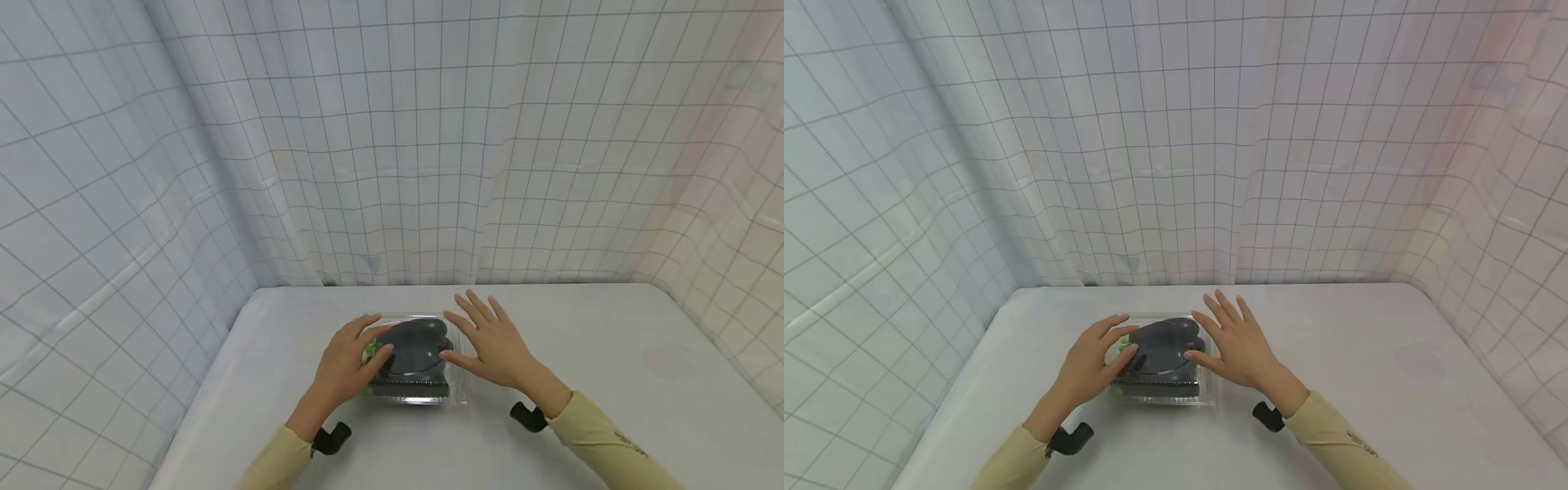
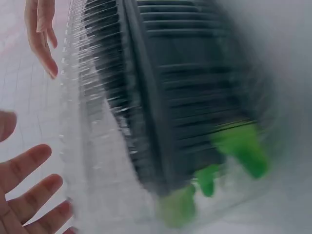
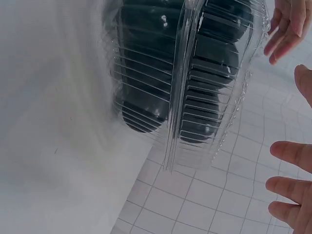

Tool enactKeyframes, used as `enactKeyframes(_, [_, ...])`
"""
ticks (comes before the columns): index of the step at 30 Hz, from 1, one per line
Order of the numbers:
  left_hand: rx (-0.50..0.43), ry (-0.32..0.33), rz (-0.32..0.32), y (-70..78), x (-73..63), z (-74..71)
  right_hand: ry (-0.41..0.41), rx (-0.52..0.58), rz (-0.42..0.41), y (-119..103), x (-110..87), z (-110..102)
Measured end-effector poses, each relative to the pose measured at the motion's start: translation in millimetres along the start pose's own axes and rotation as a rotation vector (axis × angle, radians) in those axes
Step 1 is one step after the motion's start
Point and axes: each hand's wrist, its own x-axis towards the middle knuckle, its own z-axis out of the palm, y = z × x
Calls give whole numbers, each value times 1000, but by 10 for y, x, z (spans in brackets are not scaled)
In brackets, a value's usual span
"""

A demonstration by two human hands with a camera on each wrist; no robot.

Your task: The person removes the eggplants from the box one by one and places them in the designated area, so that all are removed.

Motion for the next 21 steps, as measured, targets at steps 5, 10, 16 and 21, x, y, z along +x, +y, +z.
enactKeyframes(5, [-99,143,-148,-66,-253,57,67,44,-37,-41,-1,50])
enactKeyframes(10, [-182,165,-328,-120,-495,106,95,76,-56,-98,-11,126])
enactKeyframes(16, [-312,160,-566,-119,-707,120,128,121,-87,-183,-13,203])
enactKeyframes(21, [-380,125,-738,-82,-794,124,132,167,-109,-258,-33,250])
